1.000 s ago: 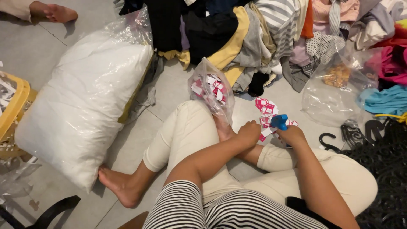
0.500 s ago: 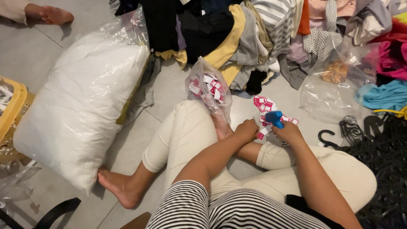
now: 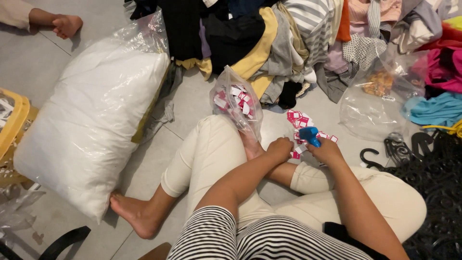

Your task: The person is sitting on the floor using a handheld tagging gun to attach labels to small pink and white items, likely hanger accessories, and placing them into plastic bags.

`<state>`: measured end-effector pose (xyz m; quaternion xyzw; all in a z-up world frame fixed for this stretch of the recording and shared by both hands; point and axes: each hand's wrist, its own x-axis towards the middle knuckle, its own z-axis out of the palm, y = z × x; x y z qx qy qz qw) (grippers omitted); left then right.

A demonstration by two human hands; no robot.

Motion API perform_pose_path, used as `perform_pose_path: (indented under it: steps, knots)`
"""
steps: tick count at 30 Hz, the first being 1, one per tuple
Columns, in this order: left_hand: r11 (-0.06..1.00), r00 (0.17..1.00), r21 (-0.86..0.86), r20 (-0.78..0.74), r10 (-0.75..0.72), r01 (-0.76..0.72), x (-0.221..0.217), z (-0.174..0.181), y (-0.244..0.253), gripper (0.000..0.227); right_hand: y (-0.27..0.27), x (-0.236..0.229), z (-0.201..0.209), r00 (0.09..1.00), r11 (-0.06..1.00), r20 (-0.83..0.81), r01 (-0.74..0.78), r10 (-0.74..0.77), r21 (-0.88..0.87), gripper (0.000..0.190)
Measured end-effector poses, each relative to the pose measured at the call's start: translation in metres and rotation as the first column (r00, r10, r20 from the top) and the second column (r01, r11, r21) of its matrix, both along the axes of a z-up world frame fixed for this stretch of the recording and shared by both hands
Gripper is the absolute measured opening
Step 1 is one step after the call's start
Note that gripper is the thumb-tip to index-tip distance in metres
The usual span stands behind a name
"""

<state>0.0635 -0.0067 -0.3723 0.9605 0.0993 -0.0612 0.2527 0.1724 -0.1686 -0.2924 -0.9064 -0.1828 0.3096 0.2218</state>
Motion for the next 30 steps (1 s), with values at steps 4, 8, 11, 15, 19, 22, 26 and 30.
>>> perform_pose_path:
  steps: [4, 8, 11, 15, 19, 22, 26, 30]
  knots:
    - [0.994, 0.999, -0.11, -0.052, 0.01, -0.016, -0.008, 0.031, 0.002, 0.019, -0.02, 0.038, -0.043, 0.994, 0.989, 0.018, 0.109, -0.111, 0.104, 0.057]
    - [0.939, 0.975, -0.279, -0.15, 0.165, -0.201, 0.001, 0.012, 0.012, 0.017, -0.024, 0.047, -0.033, 0.948, 0.925, 0.042, 0.297, -0.315, 0.239, 0.063]
    - [0.886, 0.942, -0.336, -0.216, 0.258, -0.32, 0.011, -0.021, 0.02, 0.024, -0.019, 0.04, -0.022, 0.923, 0.878, -0.021, 0.372, -0.384, 0.3, 0.072]
    - [0.836, 0.906, -0.36, -0.252, 0.342, -0.415, 0.015, -0.027, 0.024, 0.035, -0.009, 0.011, -0.001, 0.991, 0.979, -0.041, 0.135, -0.131, 0.154, 0.065]
    - [0.83, 0.901, -0.356, -0.228, 0.369, -0.43, 0.012, -0.031, 0.025, 0.023, 0.003, -0.01, 0.011, 1.0, 0.998, 0.002, -0.031, 0.031, 0.052, 0.057]
    - [0.809, 0.881, -0.356, -0.254, 0.399, -0.468, 0.011, -0.021, 0.024, 0.026, 0.005, -0.008, 0.003, 0.998, 0.998, 0.032, -0.061, 0.061, 0.02, 0.057]
    - [0.779, 0.87, -0.387, -0.208, 0.448, -0.494, 0.012, -0.021, 0.024, 0.026, 0.006, -0.014, 0.017, 0.997, 0.998, 0.037, -0.065, 0.065, 0.019, 0.056]
    - [0.79, 0.911, -0.464, -0.113, 0.396, -0.401, 0.004, 0.006, 0.013, 0.021, 0.002, -0.001, 0.002, 0.997, 0.998, 0.056, -0.046, 0.044, 0.031, 0.055]
